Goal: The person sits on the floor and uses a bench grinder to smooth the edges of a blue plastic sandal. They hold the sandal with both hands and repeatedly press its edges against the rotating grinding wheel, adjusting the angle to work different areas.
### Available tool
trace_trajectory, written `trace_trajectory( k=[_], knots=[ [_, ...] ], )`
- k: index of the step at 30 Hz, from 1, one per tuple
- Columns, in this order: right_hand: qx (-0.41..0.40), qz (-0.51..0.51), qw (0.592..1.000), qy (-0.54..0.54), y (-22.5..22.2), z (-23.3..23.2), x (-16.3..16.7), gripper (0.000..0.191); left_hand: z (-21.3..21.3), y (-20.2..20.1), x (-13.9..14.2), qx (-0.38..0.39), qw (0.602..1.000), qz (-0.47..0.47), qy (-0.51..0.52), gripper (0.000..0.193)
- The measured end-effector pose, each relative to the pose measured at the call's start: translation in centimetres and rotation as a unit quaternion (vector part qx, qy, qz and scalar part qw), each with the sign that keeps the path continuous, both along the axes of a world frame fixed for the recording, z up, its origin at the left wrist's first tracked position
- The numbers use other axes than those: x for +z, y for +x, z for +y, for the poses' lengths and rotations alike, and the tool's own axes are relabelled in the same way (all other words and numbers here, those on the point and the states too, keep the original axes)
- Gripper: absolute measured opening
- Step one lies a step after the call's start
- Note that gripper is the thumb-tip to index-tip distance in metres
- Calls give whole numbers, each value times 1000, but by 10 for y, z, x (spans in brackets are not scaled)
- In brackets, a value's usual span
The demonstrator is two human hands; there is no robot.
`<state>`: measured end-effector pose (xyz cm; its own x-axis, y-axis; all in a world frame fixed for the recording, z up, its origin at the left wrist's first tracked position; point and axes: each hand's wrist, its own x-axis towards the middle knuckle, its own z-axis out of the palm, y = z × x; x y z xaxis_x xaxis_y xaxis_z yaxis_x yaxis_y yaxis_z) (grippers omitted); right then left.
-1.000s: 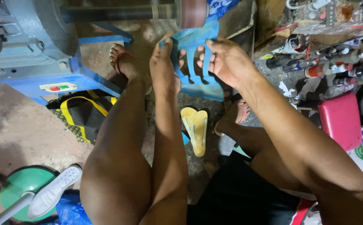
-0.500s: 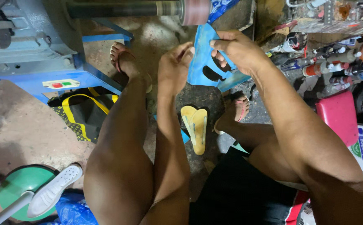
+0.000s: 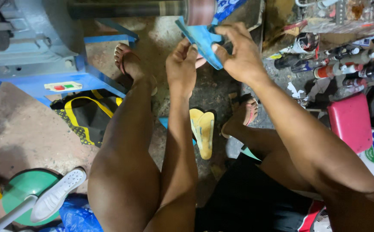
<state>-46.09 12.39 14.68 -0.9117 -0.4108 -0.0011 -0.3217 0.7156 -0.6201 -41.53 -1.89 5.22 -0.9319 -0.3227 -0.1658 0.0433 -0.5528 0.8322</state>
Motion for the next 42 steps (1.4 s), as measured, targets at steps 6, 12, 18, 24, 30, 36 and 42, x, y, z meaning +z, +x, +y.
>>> trace_trajectory(
  k=[6, 12, 18, 24, 30, 36, 42],
  knots=[
    [0, -159, 978, -137, -17, 5, -21, 15, -8, -3, -2, 24, 999, -29, 37, 31],
    [-57, -343, 889, -299, -23, -10, -36, 15, -10, -15, -4, 87, 985, 4, 151, 35],
    [-53, -443, 770, -456, -14, -28, -26, 27, -15, -19, 0, 139, 970, 24, 199, 31],
    [-51, -462, 723, -511, -15, -32, -25, 29, -16, -21, 8, 161, 969, 26, 183, 32],
    [-88, -462, 693, -547, -21, -33, -35, 20, -18, -25, 16, 164, 970, 56, 170, 32],
    [-89, -473, 691, -540, -19, -35, -29, 23, -21, -20, 31, 145, 972, 47, 181, 41],
    [-38, -475, 698, -535, -13, -31, -21, 34, -20, -12, 30, 130, 975, 33, 175, 39]
  ],
)
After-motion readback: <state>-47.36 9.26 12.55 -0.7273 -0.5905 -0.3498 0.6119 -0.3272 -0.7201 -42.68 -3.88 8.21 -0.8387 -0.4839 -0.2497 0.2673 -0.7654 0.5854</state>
